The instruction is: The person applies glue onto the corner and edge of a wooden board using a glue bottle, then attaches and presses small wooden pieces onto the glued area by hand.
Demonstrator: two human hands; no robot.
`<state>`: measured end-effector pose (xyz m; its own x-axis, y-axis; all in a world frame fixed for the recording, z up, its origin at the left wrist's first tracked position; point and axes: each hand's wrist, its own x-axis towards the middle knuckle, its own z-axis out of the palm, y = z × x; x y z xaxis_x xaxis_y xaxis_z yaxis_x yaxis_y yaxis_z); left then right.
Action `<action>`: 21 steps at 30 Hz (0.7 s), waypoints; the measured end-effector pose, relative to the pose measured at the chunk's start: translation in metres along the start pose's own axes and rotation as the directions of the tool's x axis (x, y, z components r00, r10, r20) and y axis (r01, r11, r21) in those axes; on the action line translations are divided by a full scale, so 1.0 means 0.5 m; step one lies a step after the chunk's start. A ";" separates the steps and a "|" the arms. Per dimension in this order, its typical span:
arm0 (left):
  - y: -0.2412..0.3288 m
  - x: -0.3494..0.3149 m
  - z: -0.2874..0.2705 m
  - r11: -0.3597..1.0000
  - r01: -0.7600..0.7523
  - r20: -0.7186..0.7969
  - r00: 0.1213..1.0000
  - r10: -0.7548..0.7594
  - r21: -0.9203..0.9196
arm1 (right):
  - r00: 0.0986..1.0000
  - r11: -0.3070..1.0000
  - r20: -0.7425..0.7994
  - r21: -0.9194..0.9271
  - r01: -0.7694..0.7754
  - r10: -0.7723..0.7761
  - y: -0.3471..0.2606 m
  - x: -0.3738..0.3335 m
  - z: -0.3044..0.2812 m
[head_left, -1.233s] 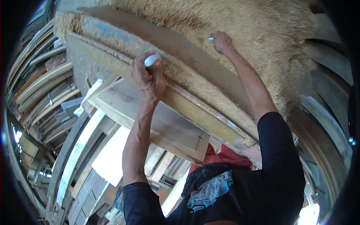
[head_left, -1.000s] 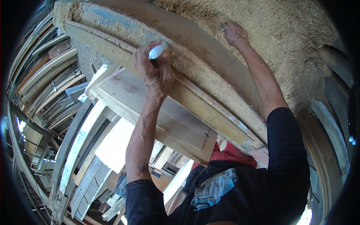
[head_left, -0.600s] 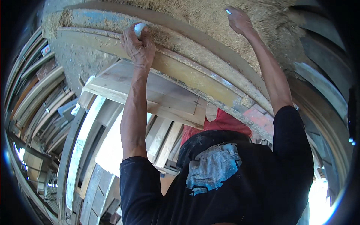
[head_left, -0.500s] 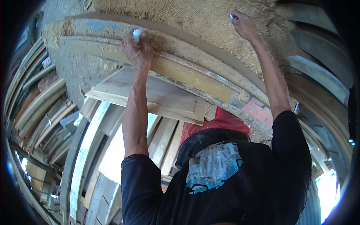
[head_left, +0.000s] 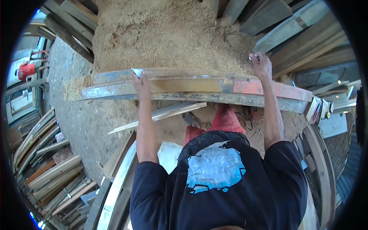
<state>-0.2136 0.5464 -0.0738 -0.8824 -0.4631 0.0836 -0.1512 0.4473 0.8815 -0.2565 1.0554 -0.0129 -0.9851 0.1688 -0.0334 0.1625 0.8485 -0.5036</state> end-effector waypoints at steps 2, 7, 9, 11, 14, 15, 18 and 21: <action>0.076 -0.062 -0.035 0.990 -0.002 0.074 0.997 0.012 -0.139 | 0.997 0.985 -0.075 0.165 0.047 -0.035 -0.010 -0.050 -0.046; 0.197 -0.220 -0.111 0.976 -0.053 0.383 0.914 0.132 -0.211 | 0.997 0.793 0.071 0.606 -0.062 0.023 -0.022 -0.185 -0.078; 0.213 -0.274 -0.124 0.969 -0.082 0.425 0.888 0.177 -0.234 | 0.978 0.487 0.206 0.854 -0.183 0.007 -0.019 -0.227 -0.084; 0.219 -0.314 -0.135 0.964 0.014 0.542 0.829 0.136 -0.265 | 0.955 0.350 0.298 0.893 -0.281 0.007 -0.029 -0.271 -0.086; 0.220 -0.343 -0.154 0.980 -0.115 0.594 0.782 0.192 -0.166 | 0.983 0.992 0.148 0.054 -0.115 0.106 -0.078 -0.332 -0.113; 0.223 -0.347 -0.158 0.980 -0.118 0.593 0.782 0.193 -0.162 | 0.988 0.996 0.137 0.056 -0.076 0.068 -0.106 -0.344 -0.117; 0.235 -0.352 -0.174 0.978 -0.128 0.676 0.708 0.206 -0.163 | 0.995 0.944 -0.013 0.317 0.096 -0.096 -0.202 -0.395 -0.136; 0.257 -0.353 -0.193 0.958 -0.193 0.688 0.667 0.287 -0.212 | 0.972 0.890 0.042 0.412 0.194 -0.232 -0.285 -0.416 -0.150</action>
<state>-0.0344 0.6118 0.0697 -0.9383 0.3455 -0.0109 0.1201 0.3555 0.9269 -0.0705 0.9368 0.1306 -0.9974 -0.0537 0.0477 -0.0701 0.5816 -0.8104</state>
